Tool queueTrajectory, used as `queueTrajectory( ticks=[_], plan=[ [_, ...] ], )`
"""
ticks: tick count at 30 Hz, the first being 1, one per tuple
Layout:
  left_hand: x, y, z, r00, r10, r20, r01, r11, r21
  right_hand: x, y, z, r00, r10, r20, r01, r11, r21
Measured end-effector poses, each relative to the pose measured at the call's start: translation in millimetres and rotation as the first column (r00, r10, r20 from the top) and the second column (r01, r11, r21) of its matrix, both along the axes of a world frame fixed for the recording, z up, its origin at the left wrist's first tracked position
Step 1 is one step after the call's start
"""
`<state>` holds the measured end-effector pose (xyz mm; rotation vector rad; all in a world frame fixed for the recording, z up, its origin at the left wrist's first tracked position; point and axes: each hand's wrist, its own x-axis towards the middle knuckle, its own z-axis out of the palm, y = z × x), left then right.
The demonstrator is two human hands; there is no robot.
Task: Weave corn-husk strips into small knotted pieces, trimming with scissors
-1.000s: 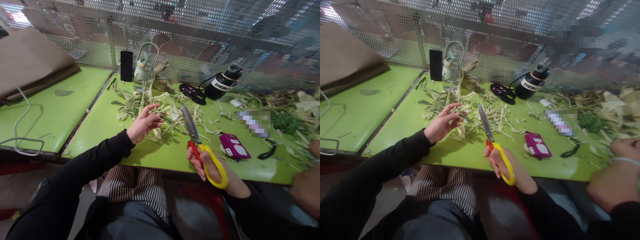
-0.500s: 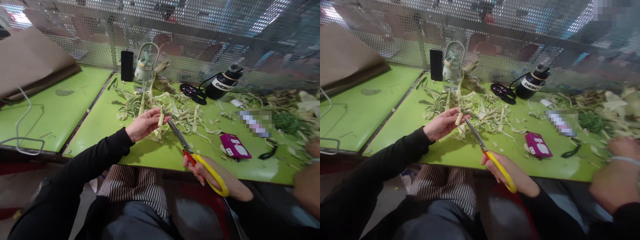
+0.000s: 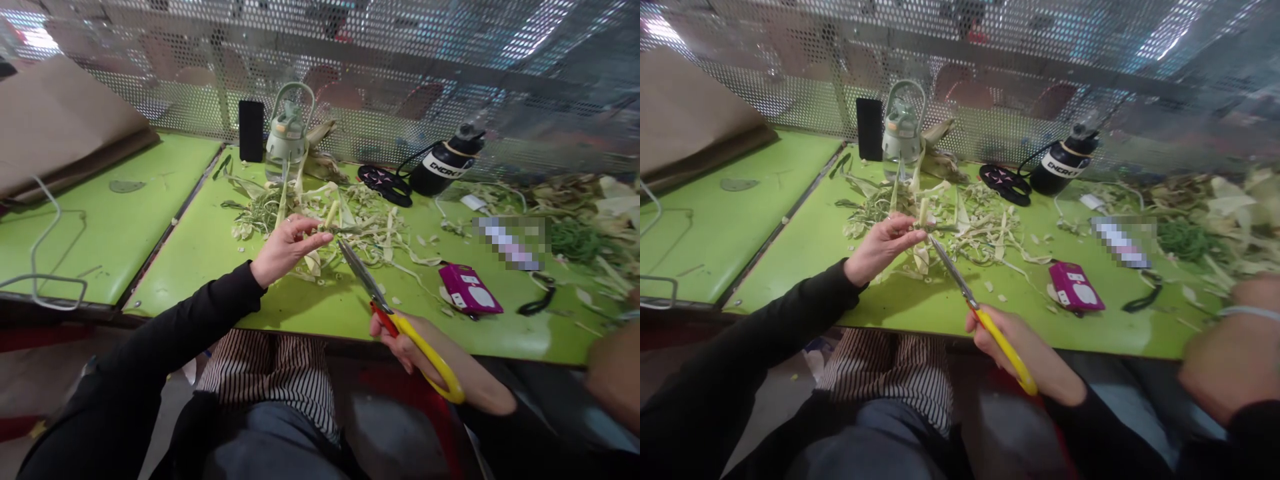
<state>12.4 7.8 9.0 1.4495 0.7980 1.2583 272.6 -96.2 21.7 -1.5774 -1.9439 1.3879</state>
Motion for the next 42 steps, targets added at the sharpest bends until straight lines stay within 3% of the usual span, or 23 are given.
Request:
queueTrajectory(
  ticks=[2, 6, 9, 18, 27, 32, 38, 42],
  plan=[
    [-1.3, 0.3, 0.6, 0.999, 0.017, -0.052, -0.016, 1.000, 0.019, 2.6, 3.2, 4.5, 0.995, -0.011, 0.103, 0.004, 0.998, 0.070],
    [-3.6, -1.6, 5.6, 0.982, -0.189, 0.019, 0.190, 0.973, -0.129, 9.1, 11.6, 11.2, 0.972, -0.067, 0.227, 0.024, 0.982, 0.185],
    [-5.6, -2.4, 9.2, 0.966, -0.256, 0.046, 0.260, 0.949, -0.177, 8.8, 15.6, 13.5, 0.971, -0.048, 0.234, 0.010, 0.986, 0.164],
    [-7.4, -1.3, 9.9, 0.964, -0.264, 0.043, 0.266, 0.936, -0.231, -2.2, 19.8, 7.5, 0.994, -0.005, 0.112, -0.005, 0.996, 0.089],
    [-6.8, -1.7, 8.0, 0.921, -0.388, 0.033, 0.380, 0.877, -0.294, 3.3, 21.1, 3.0, 0.998, 0.029, 0.062, -0.033, 0.998, 0.061],
    [-5.3, -2.6, 6.6, 0.928, -0.370, 0.051, 0.368, 0.881, -0.299, 2.7, 20.5, 4.1, 0.998, 0.030, 0.064, -0.035, 0.997, 0.074],
    [-5.7, -1.9, 6.4, 0.924, -0.381, 0.043, 0.378, 0.884, -0.275, 12.4, 20.6, -7.8, 0.999, 0.051, -0.015, -0.050, 0.998, 0.039],
    [-6.7, -1.5, 7.2, 0.919, -0.394, 0.022, 0.386, 0.887, -0.252, 11.2, 18.5, -4.7, 1.000, 0.019, -0.024, -0.018, 0.999, 0.026]
  ],
)
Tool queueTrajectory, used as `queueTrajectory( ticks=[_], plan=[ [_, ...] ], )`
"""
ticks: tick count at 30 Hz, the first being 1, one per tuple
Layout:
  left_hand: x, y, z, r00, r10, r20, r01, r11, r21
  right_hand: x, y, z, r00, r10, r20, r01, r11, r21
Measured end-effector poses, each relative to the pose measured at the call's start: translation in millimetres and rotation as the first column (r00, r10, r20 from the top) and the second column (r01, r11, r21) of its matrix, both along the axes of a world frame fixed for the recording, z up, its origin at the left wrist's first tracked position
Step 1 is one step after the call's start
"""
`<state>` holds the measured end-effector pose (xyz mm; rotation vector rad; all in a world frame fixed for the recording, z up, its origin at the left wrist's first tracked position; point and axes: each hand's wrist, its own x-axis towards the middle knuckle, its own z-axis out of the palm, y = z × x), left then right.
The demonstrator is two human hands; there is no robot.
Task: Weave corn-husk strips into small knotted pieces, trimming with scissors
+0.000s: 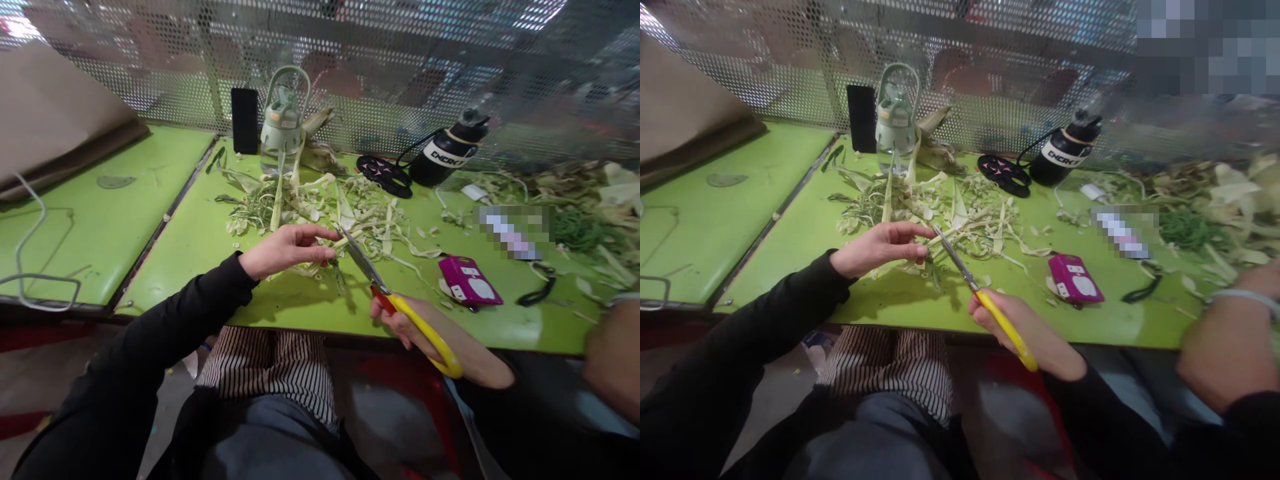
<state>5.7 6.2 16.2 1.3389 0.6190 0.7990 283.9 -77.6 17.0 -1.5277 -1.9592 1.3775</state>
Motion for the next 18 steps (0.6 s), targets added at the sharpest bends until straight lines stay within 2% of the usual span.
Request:
queueTrajectory(
  ticks=[4, 12, 18],
  plan=[
    [-0.8, -0.2, 0.4, 1.000, -0.010, -0.020, 0.010, 1.000, -0.001, -1.1, -0.8, 2.0, 1.000, 0.017, 0.016, -0.017, 1.000, 0.016],
    [-2.6, 1.9, 0.6, 0.999, -0.015, -0.034, 0.014, 1.000, -0.021, 3.6, 1.2, -10.1, 0.999, 0.026, 0.043, -0.026, 1.000, -0.009],
    [-2.2, 2.2, -1.8, 0.999, -0.027, -0.031, 0.026, 0.999, -0.019, -0.1, -2.0, -6.2, 0.995, 0.063, 0.078, -0.066, 0.997, 0.038]
  ],
)
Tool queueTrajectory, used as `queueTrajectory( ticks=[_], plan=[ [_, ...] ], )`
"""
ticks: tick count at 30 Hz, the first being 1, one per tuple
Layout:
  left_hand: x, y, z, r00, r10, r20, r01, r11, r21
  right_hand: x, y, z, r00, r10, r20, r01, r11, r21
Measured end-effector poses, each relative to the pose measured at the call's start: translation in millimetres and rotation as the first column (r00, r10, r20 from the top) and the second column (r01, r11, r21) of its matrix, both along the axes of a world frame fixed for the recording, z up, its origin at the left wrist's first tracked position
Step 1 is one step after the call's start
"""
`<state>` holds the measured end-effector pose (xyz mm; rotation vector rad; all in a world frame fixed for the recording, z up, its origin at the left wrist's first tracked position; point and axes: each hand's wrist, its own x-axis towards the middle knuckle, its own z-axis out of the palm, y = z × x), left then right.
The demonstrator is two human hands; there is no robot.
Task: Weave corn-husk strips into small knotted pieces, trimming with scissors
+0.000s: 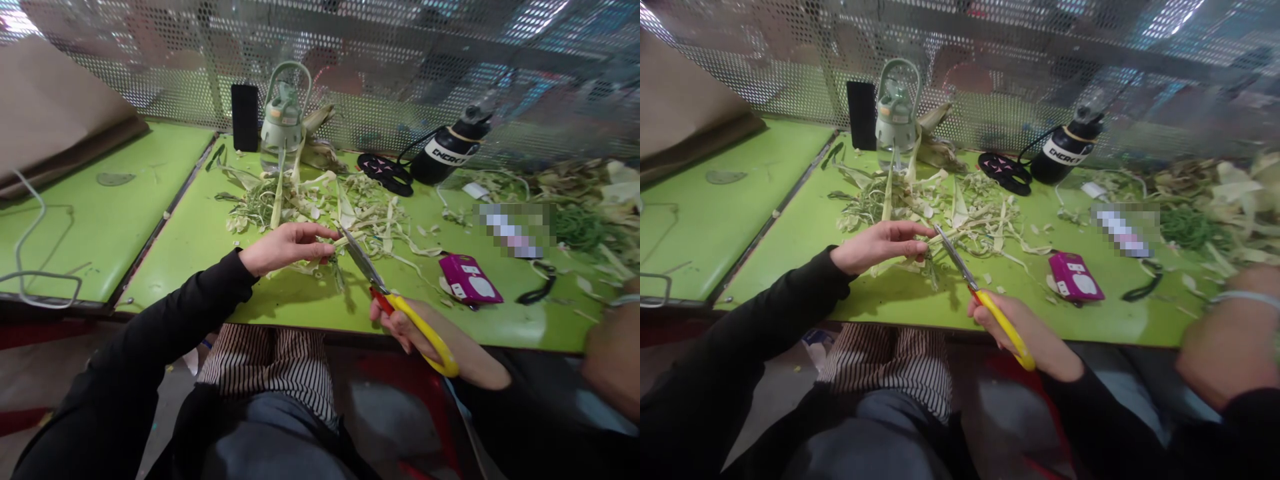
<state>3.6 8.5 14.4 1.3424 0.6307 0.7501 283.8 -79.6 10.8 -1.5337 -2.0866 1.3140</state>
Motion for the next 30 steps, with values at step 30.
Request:
queueTrajectory(
  ticks=[30],
  plan=[
    [0.5, -4.9, 7.2, 0.995, -0.006, -0.097, 0.015, 0.995, 0.096, -6.2, -5.0, 10.4, 0.993, -0.121, -0.006, 0.120, 0.989, -0.086]
  ],
)
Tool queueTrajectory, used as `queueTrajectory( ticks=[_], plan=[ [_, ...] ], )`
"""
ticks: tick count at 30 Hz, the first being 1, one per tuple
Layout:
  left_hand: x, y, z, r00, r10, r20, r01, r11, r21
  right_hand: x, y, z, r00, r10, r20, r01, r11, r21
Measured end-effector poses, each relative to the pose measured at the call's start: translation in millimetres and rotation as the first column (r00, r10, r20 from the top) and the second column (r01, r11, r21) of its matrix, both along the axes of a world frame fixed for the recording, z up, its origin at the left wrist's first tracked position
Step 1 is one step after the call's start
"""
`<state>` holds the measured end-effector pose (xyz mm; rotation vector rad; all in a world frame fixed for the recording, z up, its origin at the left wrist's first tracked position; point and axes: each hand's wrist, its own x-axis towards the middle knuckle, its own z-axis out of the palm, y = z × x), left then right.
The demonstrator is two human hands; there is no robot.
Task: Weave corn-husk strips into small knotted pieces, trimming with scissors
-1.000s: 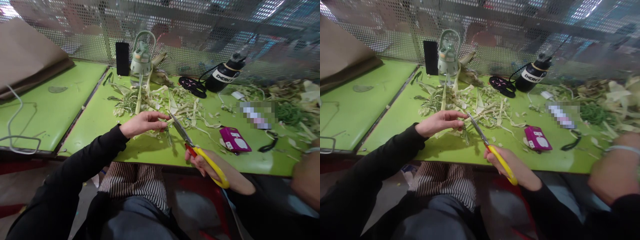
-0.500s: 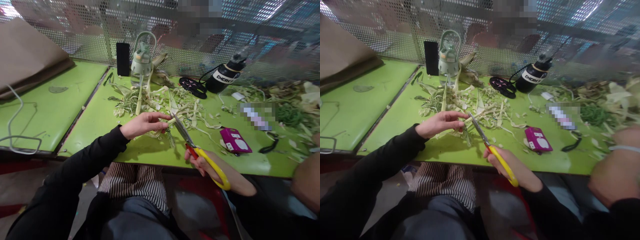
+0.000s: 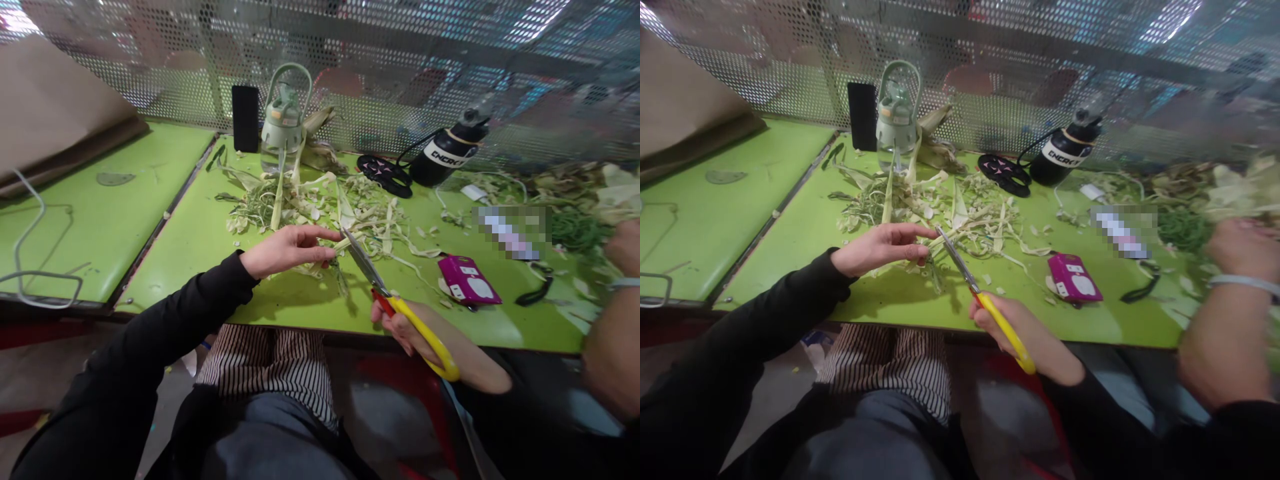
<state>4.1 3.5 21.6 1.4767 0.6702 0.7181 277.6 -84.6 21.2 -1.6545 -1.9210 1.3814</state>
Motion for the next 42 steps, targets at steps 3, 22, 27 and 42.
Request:
queueTrajectory(
  ticks=[3, 22, 27, 42],
  plan=[
    [0.4, -0.2, -1.1, 1.000, 0.001, -0.005, -0.001, 1.000, 0.002, -8.5, -2.1, 2.0, 0.984, -0.178, 0.011, 0.178, 0.979, -0.099],
    [4.6, 6.3, -9.7, 0.999, 0.001, 0.039, 0.006, 0.982, -0.191, -49.4, 24.4, -4.9, 0.847, -0.324, -0.421, 0.434, 0.879, 0.197],
    [8.7, 3.2, -10.0, 0.989, 0.067, 0.132, -0.027, 0.959, -0.281, -75.6, 39.0, -26.8, 0.773, -0.344, -0.533, 0.472, 0.873, 0.121],
    [10.5, 8.5, -23.4, 0.947, 0.220, 0.236, -0.168, 0.961, -0.219, -83.5, 64.8, -36.6, 0.632, -0.315, -0.708, 0.486, 0.873, 0.045]
  ],
)
